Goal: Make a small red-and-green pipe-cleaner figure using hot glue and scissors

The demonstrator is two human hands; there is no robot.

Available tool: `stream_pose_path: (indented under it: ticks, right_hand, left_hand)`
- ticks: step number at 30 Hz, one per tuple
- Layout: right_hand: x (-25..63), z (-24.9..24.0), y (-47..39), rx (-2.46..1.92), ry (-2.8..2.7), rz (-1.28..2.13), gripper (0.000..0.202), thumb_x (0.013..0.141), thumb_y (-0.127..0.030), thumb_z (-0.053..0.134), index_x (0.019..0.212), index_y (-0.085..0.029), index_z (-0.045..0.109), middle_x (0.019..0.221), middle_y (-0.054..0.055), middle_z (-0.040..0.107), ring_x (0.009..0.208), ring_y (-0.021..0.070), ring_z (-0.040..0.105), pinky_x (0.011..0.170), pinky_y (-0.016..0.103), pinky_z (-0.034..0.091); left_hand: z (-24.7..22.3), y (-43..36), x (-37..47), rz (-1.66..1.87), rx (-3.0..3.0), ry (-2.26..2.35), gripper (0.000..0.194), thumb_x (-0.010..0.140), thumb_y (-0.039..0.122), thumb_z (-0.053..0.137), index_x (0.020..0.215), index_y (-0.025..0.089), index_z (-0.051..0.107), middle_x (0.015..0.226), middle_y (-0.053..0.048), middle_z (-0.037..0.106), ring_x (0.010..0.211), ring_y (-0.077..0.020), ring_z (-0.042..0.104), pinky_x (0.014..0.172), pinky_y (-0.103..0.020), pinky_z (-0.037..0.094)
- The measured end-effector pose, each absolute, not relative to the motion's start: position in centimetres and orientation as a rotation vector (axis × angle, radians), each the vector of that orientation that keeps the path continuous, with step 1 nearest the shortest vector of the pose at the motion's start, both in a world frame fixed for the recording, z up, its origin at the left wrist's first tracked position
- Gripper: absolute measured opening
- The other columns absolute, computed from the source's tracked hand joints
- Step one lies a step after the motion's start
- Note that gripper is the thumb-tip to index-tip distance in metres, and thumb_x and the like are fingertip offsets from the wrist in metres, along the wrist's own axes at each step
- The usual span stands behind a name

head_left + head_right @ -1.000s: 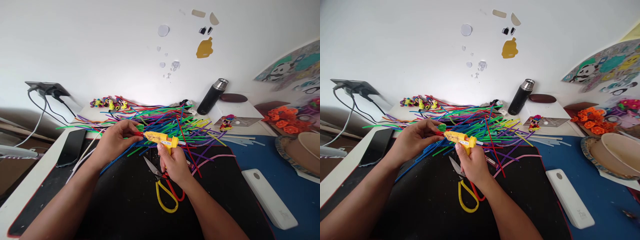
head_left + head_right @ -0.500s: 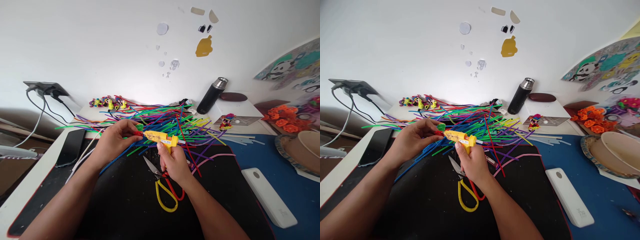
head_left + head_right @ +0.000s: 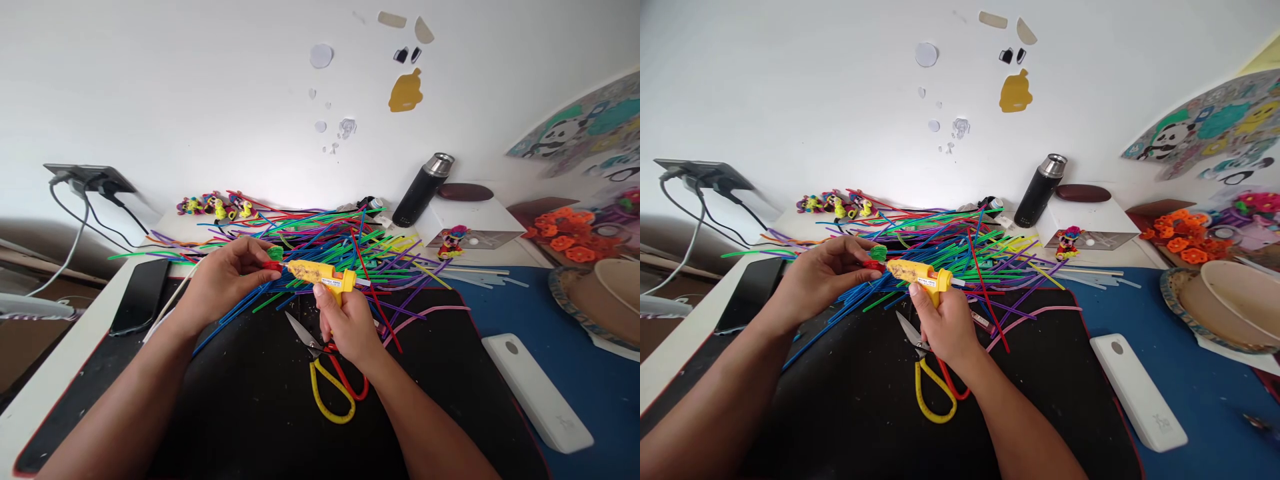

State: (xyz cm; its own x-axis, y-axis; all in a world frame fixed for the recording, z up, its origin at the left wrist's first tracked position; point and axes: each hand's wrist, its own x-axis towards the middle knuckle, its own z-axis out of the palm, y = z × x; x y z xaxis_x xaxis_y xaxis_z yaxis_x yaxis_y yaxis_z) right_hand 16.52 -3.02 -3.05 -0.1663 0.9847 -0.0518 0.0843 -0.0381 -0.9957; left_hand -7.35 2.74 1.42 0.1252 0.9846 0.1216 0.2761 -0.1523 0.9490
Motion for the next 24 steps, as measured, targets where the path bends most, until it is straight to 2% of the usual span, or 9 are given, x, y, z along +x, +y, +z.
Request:
stream_pose_path:
  ticks: [9, 16, 24]
  right_hand:
    - [16.64, -3.03, -3.01, -1.217, -1.362, 1.335, 0.069, 0.104, -0.079, 0.054, 0.061, -0.025, 0.052, 0.040, -0.003, 0.048, 0.037, 0.0136, 0.049, 0.046, 0.029, 0.039]
    - [16.63, -2.98, -3.09, -1.228, -1.370, 1.333, 0.071, 0.105, -0.079, 0.052, 0.059, -0.025, 0.051, 0.040, -0.002, 0.049, 0.036, 0.0132, 0.048, 0.045, 0.028, 0.039]
    - [16.53, -2.53, -3.05, -1.215, -1.394, 1.321, 0.073, 0.104, -0.079, 0.052, 0.056, -0.025, 0.050, 0.039, -0.002, 0.048, 0.037, 0.0136, 0.047, 0.046, 0.029, 0.039]
  left_hand:
    - [1.82, 2.87, -7.11, 1.085, 1.526, 1.240, 0.045, 0.067, 0.048, 0.103, 0.082, 0.022, 0.070, 0.113, -0.007, 0.077, 0.089, -0.0238, 0.078, 0.087, -0.040, 0.066]
    - [2.10, 2.75, -7.01, 1.081, 1.506, 1.263, 0.052, 0.062, 0.056, 0.103, 0.080, 0.021, 0.069, 0.112, -0.008, 0.078, 0.085, -0.0246, 0.078, 0.087, -0.044, 0.068]
    - [1.65, 2.79, -6.96, 1.061, 1.553, 1.267, 0.043, 0.066, 0.046, 0.101, 0.081, 0.022, 0.070, 0.114, -0.008, 0.077, 0.086, -0.0238, 0.078, 0.086, -0.041, 0.068]
